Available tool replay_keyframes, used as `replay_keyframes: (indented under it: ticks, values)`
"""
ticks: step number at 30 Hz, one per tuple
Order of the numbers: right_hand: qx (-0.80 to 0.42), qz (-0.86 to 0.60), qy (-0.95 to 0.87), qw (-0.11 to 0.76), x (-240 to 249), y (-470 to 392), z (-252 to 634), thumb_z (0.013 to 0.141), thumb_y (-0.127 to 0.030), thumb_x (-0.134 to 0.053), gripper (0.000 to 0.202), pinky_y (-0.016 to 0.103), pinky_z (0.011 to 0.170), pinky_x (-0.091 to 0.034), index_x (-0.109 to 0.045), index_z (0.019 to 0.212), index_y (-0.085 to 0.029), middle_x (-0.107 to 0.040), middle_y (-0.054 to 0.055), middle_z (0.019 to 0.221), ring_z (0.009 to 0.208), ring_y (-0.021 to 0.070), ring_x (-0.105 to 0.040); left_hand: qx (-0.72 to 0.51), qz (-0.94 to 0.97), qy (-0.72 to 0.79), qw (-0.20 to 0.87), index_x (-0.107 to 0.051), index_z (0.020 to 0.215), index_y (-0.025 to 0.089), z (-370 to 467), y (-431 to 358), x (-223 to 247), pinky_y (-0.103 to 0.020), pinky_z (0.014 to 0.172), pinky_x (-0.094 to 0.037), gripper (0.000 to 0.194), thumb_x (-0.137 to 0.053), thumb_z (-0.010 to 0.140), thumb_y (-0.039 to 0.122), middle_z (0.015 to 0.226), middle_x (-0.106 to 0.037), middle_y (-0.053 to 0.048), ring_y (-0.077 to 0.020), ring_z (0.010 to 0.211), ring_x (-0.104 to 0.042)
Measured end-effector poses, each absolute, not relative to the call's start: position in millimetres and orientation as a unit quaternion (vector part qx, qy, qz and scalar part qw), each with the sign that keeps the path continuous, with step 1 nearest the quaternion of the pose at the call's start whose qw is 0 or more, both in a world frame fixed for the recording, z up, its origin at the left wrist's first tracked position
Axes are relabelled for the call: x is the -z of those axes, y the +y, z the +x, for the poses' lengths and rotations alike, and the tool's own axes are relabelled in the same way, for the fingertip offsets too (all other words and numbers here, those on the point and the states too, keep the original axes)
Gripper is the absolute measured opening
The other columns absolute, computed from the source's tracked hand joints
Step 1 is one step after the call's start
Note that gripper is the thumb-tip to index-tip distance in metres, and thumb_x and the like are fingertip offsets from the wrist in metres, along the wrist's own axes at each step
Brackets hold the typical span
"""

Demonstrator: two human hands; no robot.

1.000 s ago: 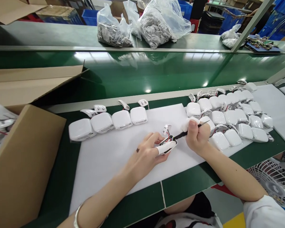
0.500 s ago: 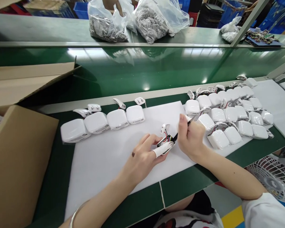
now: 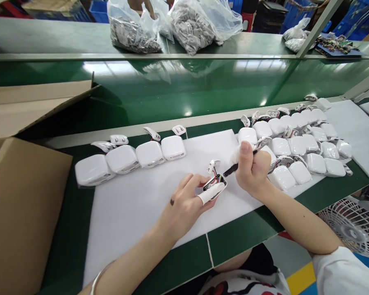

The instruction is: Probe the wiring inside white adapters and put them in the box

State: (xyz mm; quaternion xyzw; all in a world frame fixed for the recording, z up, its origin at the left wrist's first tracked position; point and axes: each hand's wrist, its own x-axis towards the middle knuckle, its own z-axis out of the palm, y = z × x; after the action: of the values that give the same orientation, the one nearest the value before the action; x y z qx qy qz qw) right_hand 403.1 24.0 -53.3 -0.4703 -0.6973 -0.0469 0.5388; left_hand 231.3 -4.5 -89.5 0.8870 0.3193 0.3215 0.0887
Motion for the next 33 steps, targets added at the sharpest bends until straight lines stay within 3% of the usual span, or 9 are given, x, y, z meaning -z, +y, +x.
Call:
replay_keyframes:
  ticks: [3, 10, 20, 25, 33]
  values:
    - [0.051, -0.432, -0.736, 0.518, 53, 23, 404, 0.098, -0.027, -0.028, 0.05, 0.025, 0.038, -0.021, -0.03, 0.049, -0.02, -0.022, -0.005, 0.043, 0.037, 0.0075, -0.02, -0.321, 0.887, 0.322, 0.087, -0.056, 0.098, 0.02, 232, -4, 88, -0.026, 0.064, -0.045, 0.02, -0.057, 0.081, 0.01, 0.086, -0.055, -0.003, -0.0137, 0.075, -0.047]
    - [0.087, -0.52, -0.704, 0.475, 54, 15, 391, 0.098, -0.026, -0.027, 0.052, 0.026, 0.037, -0.019, -0.034, 0.047, -0.019, -0.021, -0.005, 0.043, 0.037, 0.0074, -0.019, -0.351, 0.876, 0.323, 0.069, -0.055, 0.091, 0.017, 232, -6, 91, -0.025, 0.061, -0.044, 0.016, -0.061, 0.079, 0.009, 0.087, -0.058, -0.004, -0.0133, 0.074, -0.049]
    - [0.113, -0.489, -0.697, 0.512, 61, 18, 388, 0.098, -0.022, -0.027, 0.053, 0.026, 0.038, -0.019, -0.038, 0.046, -0.018, -0.018, -0.006, 0.046, 0.038, 0.0072, -0.018, -0.366, 0.87, 0.32, 0.081, -0.056, 0.093, 0.019, 232, -5, 89, -0.025, 0.061, -0.046, 0.02, -0.063, 0.077, 0.008, 0.089, -0.061, -0.004, -0.0139, 0.077, -0.054]
    - [0.042, -0.538, -0.698, 0.472, 53, 19, 392, 0.098, -0.022, -0.029, 0.05, 0.026, 0.04, -0.02, -0.041, 0.05, -0.017, -0.02, -0.006, 0.046, 0.038, 0.0068, -0.02, -0.371, 0.867, 0.326, 0.071, -0.057, 0.09, 0.019, 233, -6, 88, -0.025, 0.061, -0.045, 0.018, -0.062, 0.078, 0.008, 0.089, -0.062, -0.004, -0.013, 0.075, -0.053]
    - [0.09, -0.515, -0.719, 0.457, 59, 18, 384, 0.099, -0.027, -0.026, 0.052, 0.025, 0.038, -0.017, -0.038, 0.049, -0.018, -0.023, -0.006, 0.044, 0.039, 0.0075, -0.019, -0.372, 0.866, 0.329, 0.066, -0.056, 0.089, 0.018, 234, -7, 89, -0.024, 0.058, -0.044, 0.017, -0.063, 0.077, 0.008, 0.086, -0.06, -0.004, -0.0131, 0.074, -0.052]
